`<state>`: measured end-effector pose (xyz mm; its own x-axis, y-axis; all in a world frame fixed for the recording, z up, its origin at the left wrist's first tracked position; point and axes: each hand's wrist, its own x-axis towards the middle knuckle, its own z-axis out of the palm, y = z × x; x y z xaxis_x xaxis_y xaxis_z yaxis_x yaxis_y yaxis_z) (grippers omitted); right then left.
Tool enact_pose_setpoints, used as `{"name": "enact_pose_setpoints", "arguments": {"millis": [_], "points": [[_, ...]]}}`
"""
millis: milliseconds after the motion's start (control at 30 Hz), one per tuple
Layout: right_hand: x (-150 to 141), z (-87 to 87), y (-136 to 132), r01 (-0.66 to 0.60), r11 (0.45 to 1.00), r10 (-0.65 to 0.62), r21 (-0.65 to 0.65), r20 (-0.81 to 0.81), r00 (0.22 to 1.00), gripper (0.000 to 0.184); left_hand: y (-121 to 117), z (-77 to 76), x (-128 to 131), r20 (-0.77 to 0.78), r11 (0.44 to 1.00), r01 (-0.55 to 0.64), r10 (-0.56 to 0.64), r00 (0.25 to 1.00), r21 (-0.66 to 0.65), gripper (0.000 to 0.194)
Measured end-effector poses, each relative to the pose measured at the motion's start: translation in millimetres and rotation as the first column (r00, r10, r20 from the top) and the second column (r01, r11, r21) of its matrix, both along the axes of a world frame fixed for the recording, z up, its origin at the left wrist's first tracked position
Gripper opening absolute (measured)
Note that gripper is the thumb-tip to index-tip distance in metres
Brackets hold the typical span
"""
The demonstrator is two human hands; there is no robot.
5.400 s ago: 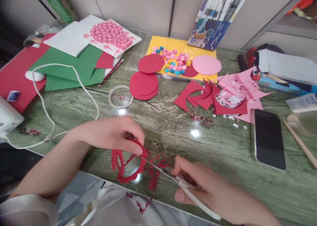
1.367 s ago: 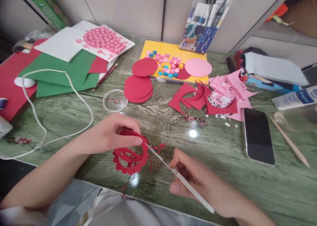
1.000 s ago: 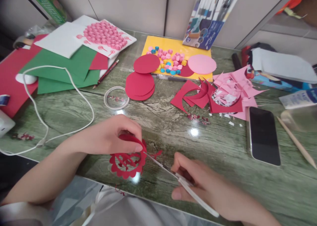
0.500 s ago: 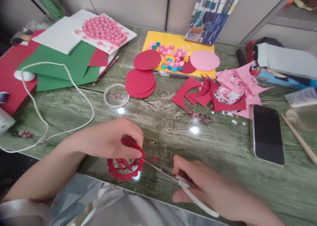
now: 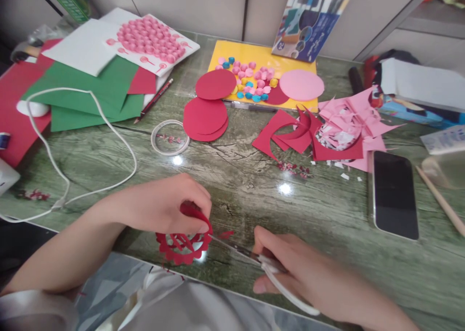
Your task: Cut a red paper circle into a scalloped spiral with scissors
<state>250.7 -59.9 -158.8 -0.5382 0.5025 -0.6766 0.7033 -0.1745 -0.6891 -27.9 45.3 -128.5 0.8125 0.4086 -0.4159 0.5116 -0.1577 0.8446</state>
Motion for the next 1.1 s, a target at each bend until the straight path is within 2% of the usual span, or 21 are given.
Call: {"name": "enact_pose_setpoints", "arguments": {"millis": [100, 233, 367, 467, 533, 633, 733, 900, 1033, 1100], "points": [[1.0, -3.1, 2.5, 0.076, 0.996, -0.077, -0.040, -0.038, 0.996, 0.029, 1.6, 1.0, -1.8, 0.024, 0.999, -0.043, 0.043, 0.999, -0.009, 0.019], [-2.9, 1.2, 9.9, 0.196, 0.959, -0.230, -0.202, -0.160, 0.960, 0.043, 3.7, 0.6, -2.9, 0.112, 0.987, -0.156, 0.158, 0.981, -0.024, 0.019], [-12.7, 10.2, 16.4, 0.232, 0.896, -0.373, -0.378, -0.360, 0.855, 0.051, 2.9, -1.8, 0.1, 0.202, 0.947, -0.305, 0.320, 0.926, -0.105, 0.020], [-19.3, 10.0, 17.1, 0.257, 0.871, -0.441, -0.419, -0.434, 0.786, 0.048, -0.7, -4.1, 6.0, 0.250, 0.888, -0.415, 0.456, 0.854, -0.200, 0.017], [-22.6, 5.4, 15.7, 0.224, 0.872, -0.445, -0.435, -0.516, 0.732, 0.049, -4.3, -6.5, 11.1, 0.261, 0.853, -0.466, 0.518, 0.815, -0.236, 0.016], [-26.9, -3.5, 12.8, 0.248, 0.868, -0.480, -0.431, -0.592, 0.647, 0.051, -10.7, -11.9, 19.1, 0.272, 0.804, -0.535, 0.592, 0.758, -0.259, 0.019], [-32.0, -8.5, 10.9, 0.279, 0.871, -0.484, -0.404, -0.613, 0.624, 0.051, -17.3, -17.9, 26.1, 0.275, 0.737, -0.620, 0.676, 0.684, -0.268, 0.026], [-39.2, -14.6, 7.3, 0.325, 0.869, -0.495, -0.373, -0.650, 0.577, 0.051, -26.2, -24.7, 33.8, 0.281, 0.686, -0.658, 0.727, 0.626, -0.310, 0.025], [-40.1, -39.5, 0.4, 0.329, 0.849, -0.527, -0.413, -0.692, 0.494, 0.047, -30.8, -27.3, 36.5, 0.244, 0.652, -0.645, 0.753, 0.611, -0.398, 0.026], [-39.5, -54.6, -3.1, 0.313, 0.842, -0.539, -0.439, -0.708, 0.456, 0.049, -32.2, -27.4, 37.2, 0.254, 0.653, -0.646, 0.754, 0.606, -0.395, 0.026]]}}
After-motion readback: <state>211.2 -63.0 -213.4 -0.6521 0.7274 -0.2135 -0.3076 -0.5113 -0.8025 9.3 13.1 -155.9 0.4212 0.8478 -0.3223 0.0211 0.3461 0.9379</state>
